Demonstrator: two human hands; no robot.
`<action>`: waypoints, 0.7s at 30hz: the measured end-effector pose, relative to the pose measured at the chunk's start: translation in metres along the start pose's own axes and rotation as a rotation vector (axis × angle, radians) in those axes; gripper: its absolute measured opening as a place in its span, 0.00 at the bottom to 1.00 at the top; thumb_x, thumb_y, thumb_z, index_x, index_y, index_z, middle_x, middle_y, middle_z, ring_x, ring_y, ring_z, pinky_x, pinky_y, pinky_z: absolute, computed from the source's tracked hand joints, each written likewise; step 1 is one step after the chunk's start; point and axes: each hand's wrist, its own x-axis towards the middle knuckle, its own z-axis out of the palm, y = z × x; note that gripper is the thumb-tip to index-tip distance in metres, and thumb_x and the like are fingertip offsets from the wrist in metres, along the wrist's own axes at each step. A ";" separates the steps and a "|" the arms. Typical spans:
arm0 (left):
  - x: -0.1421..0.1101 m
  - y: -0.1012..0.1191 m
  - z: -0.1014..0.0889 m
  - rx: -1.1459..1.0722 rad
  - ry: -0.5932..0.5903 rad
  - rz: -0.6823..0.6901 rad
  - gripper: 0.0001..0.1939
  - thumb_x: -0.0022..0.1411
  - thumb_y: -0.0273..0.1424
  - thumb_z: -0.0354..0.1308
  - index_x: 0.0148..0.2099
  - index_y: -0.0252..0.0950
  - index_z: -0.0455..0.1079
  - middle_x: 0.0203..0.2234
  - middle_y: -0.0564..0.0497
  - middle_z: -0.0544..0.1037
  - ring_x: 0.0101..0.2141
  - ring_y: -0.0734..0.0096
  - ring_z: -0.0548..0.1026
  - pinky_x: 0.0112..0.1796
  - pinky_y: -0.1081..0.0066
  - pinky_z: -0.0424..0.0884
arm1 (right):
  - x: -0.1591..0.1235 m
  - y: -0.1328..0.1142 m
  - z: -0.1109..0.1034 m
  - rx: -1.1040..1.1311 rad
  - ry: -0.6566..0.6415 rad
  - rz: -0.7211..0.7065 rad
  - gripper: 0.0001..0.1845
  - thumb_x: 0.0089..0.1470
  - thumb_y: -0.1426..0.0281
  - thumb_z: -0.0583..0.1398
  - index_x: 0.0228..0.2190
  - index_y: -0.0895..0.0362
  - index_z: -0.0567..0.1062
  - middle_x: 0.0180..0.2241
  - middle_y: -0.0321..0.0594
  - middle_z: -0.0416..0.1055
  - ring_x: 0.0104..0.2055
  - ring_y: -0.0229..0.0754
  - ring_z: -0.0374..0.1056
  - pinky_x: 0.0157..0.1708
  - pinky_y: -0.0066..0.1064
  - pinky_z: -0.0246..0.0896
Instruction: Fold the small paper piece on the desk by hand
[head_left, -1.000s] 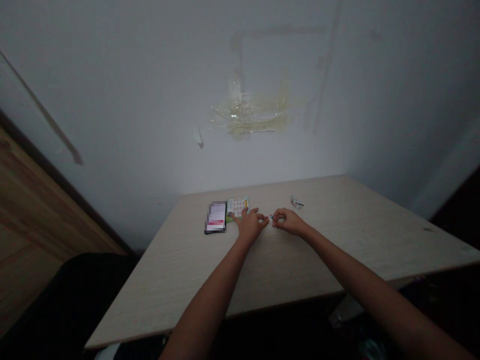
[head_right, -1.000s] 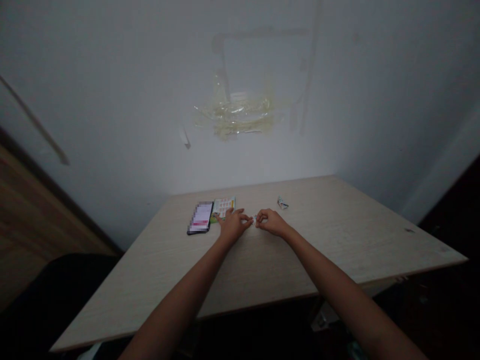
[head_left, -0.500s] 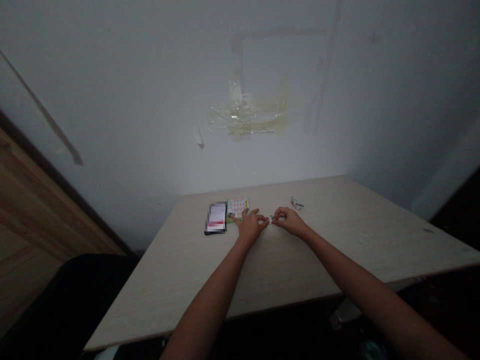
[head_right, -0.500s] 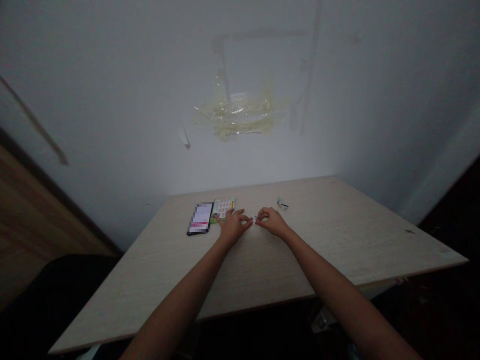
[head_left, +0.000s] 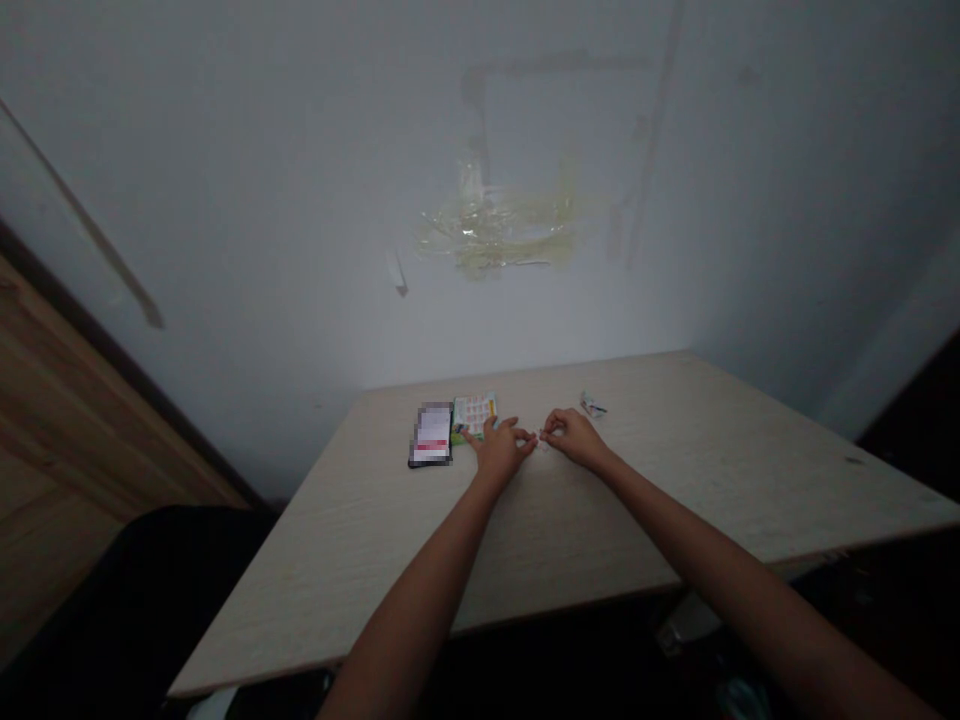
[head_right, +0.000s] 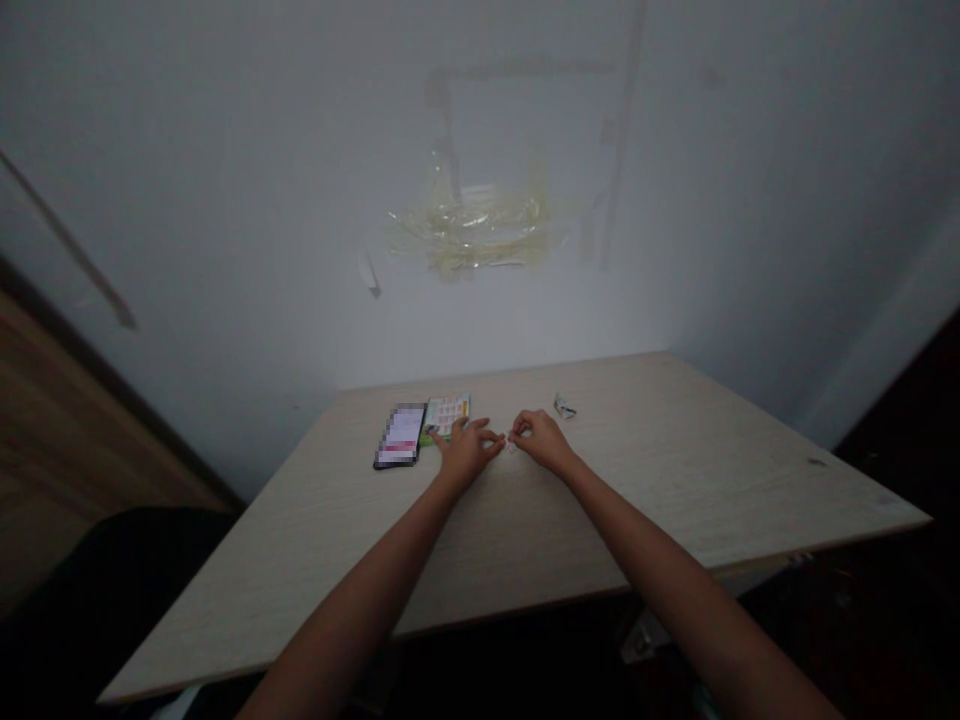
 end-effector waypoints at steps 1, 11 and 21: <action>0.000 0.000 0.000 -0.002 -0.004 -0.001 0.12 0.62 0.50 0.57 0.42 0.56 0.80 0.60 0.59 0.71 0.64 0.47 0.54 0.59 0.30 0.34 | 0.001 0.001 0.001 -0.004 0.006 0.000 0.06 0.49 0.68 0.66 0.28 0.57 0.75 0.31 0.40 0.75 0.38 0.44 0.69 0.40 0.32 0.60; 0.000 0.001 -0.002 -0.013 -0.005 0.005 0.12 0.62 0.49 0.57 0.40 0.57 0.79 0.59 0.60 0.71 0.64 0.47 0.55 0.57 0.26 0.31 | 0.010 0.003 0.008 -0.132 0.053 0.018 0.04 0.50 0.69 0.66 0.29 0.55 0.75 0.32 0.40 0.76 0.40 0.44 0.69 0.41 0.32 0.59; -0.001 0.003 -0.004 -0.006 -0.002 0.006 0.11 0.62 0.48 0.58 0.40 0.56 0.79 0.59 0.60 0.71 0.64 0.49 0.55 0.58 0.28 0.32 | 0.010 0.000 0.009 -0.103 0.074 0.045 0.03 0.51 0.69 0.65 0.29 0.54 0.76 0.32 0.38 0.78 0.39 0.44 0.72 0.41 0.33 0.62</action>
